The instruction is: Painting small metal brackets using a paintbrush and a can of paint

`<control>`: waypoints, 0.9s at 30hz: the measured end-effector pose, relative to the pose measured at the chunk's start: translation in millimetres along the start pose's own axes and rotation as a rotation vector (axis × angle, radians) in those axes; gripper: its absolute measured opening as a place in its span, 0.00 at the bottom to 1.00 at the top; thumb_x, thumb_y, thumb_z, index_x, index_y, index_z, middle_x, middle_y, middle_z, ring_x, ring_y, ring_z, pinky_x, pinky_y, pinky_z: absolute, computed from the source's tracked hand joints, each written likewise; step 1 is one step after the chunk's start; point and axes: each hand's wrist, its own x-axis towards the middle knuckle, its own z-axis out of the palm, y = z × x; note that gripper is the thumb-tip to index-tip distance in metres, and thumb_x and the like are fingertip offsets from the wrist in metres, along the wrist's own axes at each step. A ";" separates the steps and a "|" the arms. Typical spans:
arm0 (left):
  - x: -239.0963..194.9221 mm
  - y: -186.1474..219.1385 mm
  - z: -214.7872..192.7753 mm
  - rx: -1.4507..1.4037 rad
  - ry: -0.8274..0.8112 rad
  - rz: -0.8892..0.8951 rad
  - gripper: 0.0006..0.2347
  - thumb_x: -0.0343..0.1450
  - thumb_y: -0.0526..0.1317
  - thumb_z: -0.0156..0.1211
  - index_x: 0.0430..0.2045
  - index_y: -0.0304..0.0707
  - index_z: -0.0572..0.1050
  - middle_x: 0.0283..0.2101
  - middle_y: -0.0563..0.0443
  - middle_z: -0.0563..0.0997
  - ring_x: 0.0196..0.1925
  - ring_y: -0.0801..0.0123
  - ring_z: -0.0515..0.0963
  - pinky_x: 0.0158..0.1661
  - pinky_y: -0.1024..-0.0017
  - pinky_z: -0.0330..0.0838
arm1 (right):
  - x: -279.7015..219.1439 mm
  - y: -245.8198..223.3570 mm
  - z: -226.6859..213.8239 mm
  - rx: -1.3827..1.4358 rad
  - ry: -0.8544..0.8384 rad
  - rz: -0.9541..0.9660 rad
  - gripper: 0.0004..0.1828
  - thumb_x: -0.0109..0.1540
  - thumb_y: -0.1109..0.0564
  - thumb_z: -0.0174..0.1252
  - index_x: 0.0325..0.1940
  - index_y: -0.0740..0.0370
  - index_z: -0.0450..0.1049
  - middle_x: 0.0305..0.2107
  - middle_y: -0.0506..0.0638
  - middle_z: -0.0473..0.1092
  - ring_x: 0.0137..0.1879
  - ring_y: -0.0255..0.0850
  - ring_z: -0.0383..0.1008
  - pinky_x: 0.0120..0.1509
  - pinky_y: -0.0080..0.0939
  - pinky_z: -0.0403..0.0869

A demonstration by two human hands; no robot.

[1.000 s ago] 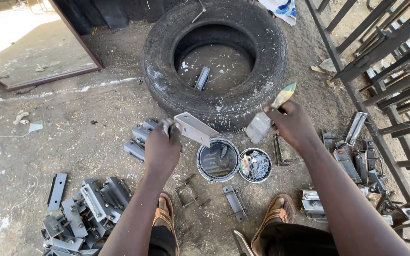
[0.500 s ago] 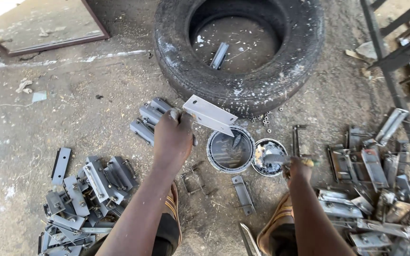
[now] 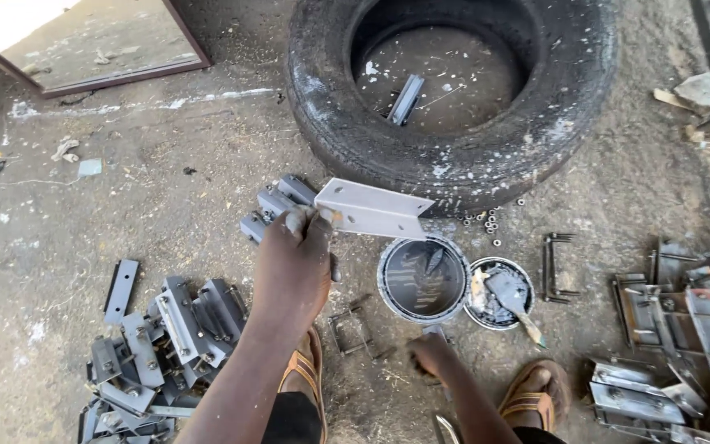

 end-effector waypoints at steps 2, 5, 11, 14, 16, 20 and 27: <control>-2.3 0.1 -6.4 -0.034 0.000 0.031 0.13 0.76 0.36 0.48 0.18 0.44 0.63 0.13 0.54 0.62 0.13 0.71 0.62 0.20 0.65 0.52 | -23.4 -20.1 33.0 -0.370 -0.077 -0.145 0.11 0.67 0.54 0.59 0.38 0.65 0.76 0.17 0.54 0.72 0.15 0.37 0.67 0.20 0.36 0.67; -18.0 23.8 -16.3 -0.024 -0.014 -0.063 0.11 0.77 0.38 0.49 0.22 0.43 0.65 0.15 0.53 0.64 0.15 0.71 0.60 0.21 0.65 0.51 | -37.0 -42.2 63.4 -0.898 -0.024 -0.277 0.21 0.65 0.44 0.57 0.58 0.55 0.75 0.36 0.53 0.76 0.37 0.43 0.74 0.40 0.42 0.75; -21.8 31.9 -22.2 0.198 0.011 -0.018 0.08 0.77 0.39 0.49 0.34 0.45 0.78 0.21 0.55 0.76 0.18 0.74 0.64 0.23 0.69 0.57 | -39.9 -61.1 92.3 -1.220 0.095 -0.180 0.29 0.63 0.32 0.61 0.57 0.53 0.71 0.48 0.57 0.76 0.54 0.55 0.77 0.54 0.55 0.76; -17.7 19.1 -25.6 0.200 0.017 0.142 0.08 0.75 0.35 0.49 0.35 0.45 0.79 0.24 0.56 0.78 0.23 0.75 0.67 0.27 0.72 0.60 | -37.5 -67.3 104.0 -1.285 0.118 -0.098 0.25 0.62 0.36 0.65 0.54 0.53 0.74 0.48 0.54 0.76 0.55 0.51 0.78 0.54 0.51 0.77; -16.4 11.2 -26.7 0.182 0.032 0.384 0.10 0.72 0.30 0.48 0.26 0.43 0.77 0.24 0.56 0.76 0.28 0.73 0.70 0.33 0.73 0.65 | -35.3 -62.8 109.2 -1.290 0.150 -0.055 0.23 0.62 0.40 0.67 0.56 0.51 0.74 0.51 0.53 0.75 0.57 0.50 0.78 0.55 0.50 0.78; -9.9 3.6 -26.2 0.120 0.010 0.428 0.08 0.75 0.36 0.52 0.30 0.42 0.79 0.26 0.56 0.77 0.24 0.72 0.75 0.30 0.73 0.68 | -11.6 -48.9 112.6 -1.255 0.206 -0.243 0.24 0.63 0.61 0.55 0.63 0.45 0.66 0.53 0.47 0.71 0.54 0.50 0.78 0.52 0.54 0.78; -4.0 17.1 -30.6 0.205 0.013 0.318 0.12 0.72 0.38 0.54 0.41 0.50 0.86 0.53 0.58 0.85 0.49 0.64 0.84 0.45 0.65 0.76 | -15.8 -57.0 112.1 -1.015 0.061 -0.437 0.07 0.58 0.48 0.55 0.36 0.50 0.71 0.37 0.54 0.77 0.47 0.57 0.76 0.47 0.56 0.71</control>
